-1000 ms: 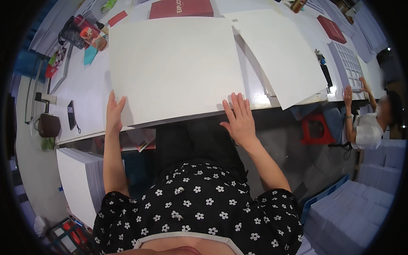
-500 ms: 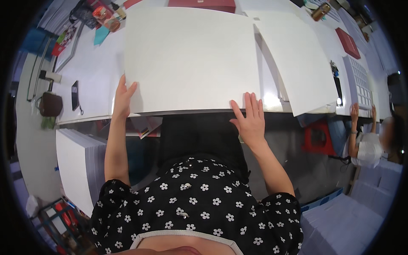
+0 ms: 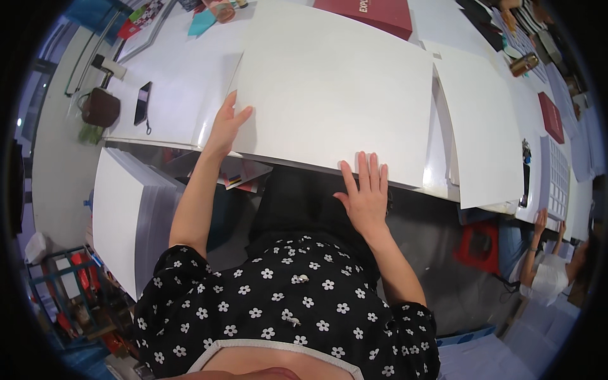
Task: The person repeatedly places a white rectangular sheet onto a table, then places a gray grid-like tray on top, and stacks the assembled unit to the left. This cycle repeats throughout the clip. Other people at the same table perform similar assembly actions.
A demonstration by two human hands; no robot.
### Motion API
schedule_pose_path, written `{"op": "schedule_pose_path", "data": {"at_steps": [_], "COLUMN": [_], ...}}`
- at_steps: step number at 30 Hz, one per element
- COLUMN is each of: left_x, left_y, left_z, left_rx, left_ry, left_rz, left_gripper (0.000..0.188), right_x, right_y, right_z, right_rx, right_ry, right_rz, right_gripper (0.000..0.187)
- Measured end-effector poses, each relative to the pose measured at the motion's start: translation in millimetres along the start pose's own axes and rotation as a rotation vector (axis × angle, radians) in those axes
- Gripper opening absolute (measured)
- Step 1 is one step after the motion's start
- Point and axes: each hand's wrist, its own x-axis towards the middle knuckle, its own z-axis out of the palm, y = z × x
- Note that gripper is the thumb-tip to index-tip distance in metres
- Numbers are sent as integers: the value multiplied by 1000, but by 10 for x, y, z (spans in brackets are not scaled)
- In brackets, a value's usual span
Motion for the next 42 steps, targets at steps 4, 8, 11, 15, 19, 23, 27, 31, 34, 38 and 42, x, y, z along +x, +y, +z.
{"op": "schedule_pose_path", "data": {"at_steps": [4, 8, 11, 15, 19, 23, 27, 31, 34, 38, 42], "left_x": [23, 23, 64, 32, 26, 61, 114, 142, 150, 170, 212], "left_y": [-65, -165, -255, -197, -50, -128, -308, -376, -463, -573, -711], "left_z": [-23, -36, -70, -5, 3, -39, -95, -120, -75, -139, -234], "left_rx": [212, 490, 495, 363, 403, 432, 417, 396, 467, 571, 614], "left_ry": [49, 134, 90, 109, 82, 57, 55, 40, 100, 81, 51], "left_rz": [50, 101, 160, 148, 105, 218, 285, 289, 264, 217, 212], "left_gripper": [54, 57, 58, 53, 47, 46, 46, 46, 45, 44, 46], "right_x": [-10, -16, -15, -21, -16, -8, -5, -1, -29, -33, -22], "right_y": [33, 27, 18, 26, 18, 15, 14, 8, 38, 44, 81], "right_z": [27, 52, 57, 89, 78, 80, 82, 92, 92, 102, 73], "right_rx": [-9, -20, -24, -33, -40, -40, -34, -29, -19, 6, 54], "right_ry": [10, 27, 32, 37, 37, 47, 42, 43, 53, 33, 53], "right_rz": [1, -3, 1, -1, -5, -12, -12, -8, 1, 33, 17], "right_gripper": [82, 79, 76, 73, 70, 68, 68, 69, 72, 81, 86]}}
